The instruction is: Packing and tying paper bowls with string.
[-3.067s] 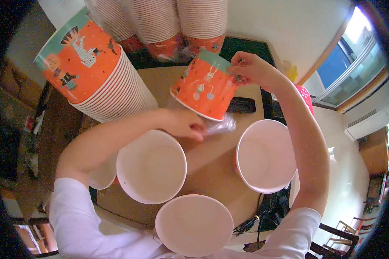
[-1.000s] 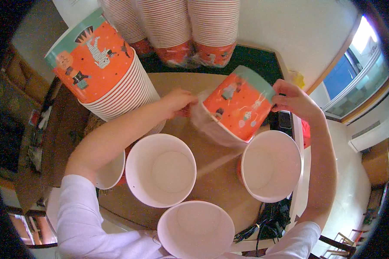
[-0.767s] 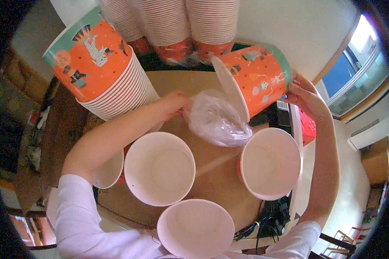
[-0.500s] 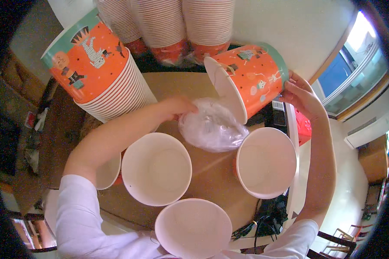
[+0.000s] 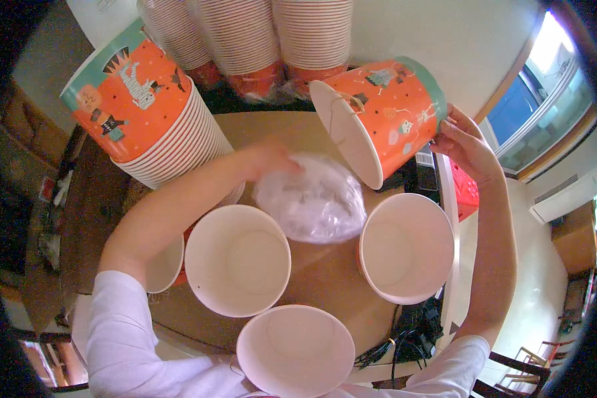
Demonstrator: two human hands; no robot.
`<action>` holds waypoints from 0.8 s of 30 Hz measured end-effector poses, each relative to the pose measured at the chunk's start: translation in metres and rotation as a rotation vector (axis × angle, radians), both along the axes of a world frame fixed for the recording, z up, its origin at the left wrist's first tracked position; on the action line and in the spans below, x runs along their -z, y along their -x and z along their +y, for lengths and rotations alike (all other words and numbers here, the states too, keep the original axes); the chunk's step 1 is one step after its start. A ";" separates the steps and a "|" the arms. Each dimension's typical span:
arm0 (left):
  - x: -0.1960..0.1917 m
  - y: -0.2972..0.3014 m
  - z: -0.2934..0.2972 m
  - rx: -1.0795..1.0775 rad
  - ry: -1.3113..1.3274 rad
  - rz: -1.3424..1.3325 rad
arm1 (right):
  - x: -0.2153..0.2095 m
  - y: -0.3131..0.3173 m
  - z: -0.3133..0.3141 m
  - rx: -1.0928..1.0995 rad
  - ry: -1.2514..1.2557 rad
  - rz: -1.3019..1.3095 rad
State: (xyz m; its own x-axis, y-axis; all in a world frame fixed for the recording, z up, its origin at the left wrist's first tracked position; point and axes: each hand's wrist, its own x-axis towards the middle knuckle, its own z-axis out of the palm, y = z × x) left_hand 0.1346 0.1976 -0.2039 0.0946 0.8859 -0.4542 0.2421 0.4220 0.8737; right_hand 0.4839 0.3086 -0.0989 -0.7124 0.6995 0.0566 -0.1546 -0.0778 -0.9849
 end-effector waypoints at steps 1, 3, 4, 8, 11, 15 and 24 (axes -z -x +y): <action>-0.007 -0.009 -0.005 0.188 -0.082 0.461 | -0.002 -0.003 -0.001 0.013 -0.004 -0.007; -0.005 -0.011 -0.013 0.141 -0.233 0.591 | -0.003 0.000 -0.003 0.009 -0.010 -0.003; -0.004 -0.012 -0.014 0.097 -0.387 0.715 | -0.003 0.000 -0.002 -0.018 -0.010 0.013; -0.013 -0.014 -0.007 -0.090 -0.527 0.787 | -0.002 0.000 -0.001 -0.004 -0.044 0.038; -0.015 -0.012 0.004 -0.237 -0.600 0.447 | -0.013 -0.019 0.015 -0.307 -0.026 0.249; -0.072 -0.026 -0.016 -0.449 -0.116 0.025 | -0.036 -0.031 -0.012 0.192 -0.177 0.238; -0.115 -0.030 -0.042 -0.439 -0.214 -0.718 | -0.065 -0.060 -0.061 0.328 -0.239 0.137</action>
State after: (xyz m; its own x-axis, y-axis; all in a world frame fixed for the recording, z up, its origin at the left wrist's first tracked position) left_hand 0.1651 0.1552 -0.0893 -0.0762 0.9690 -0.2352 -0.5448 0.1571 0.8237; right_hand 0.5434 0.2476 -0.0335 -0.4288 0.8436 0.3233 -0.2638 0.2254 -0.9379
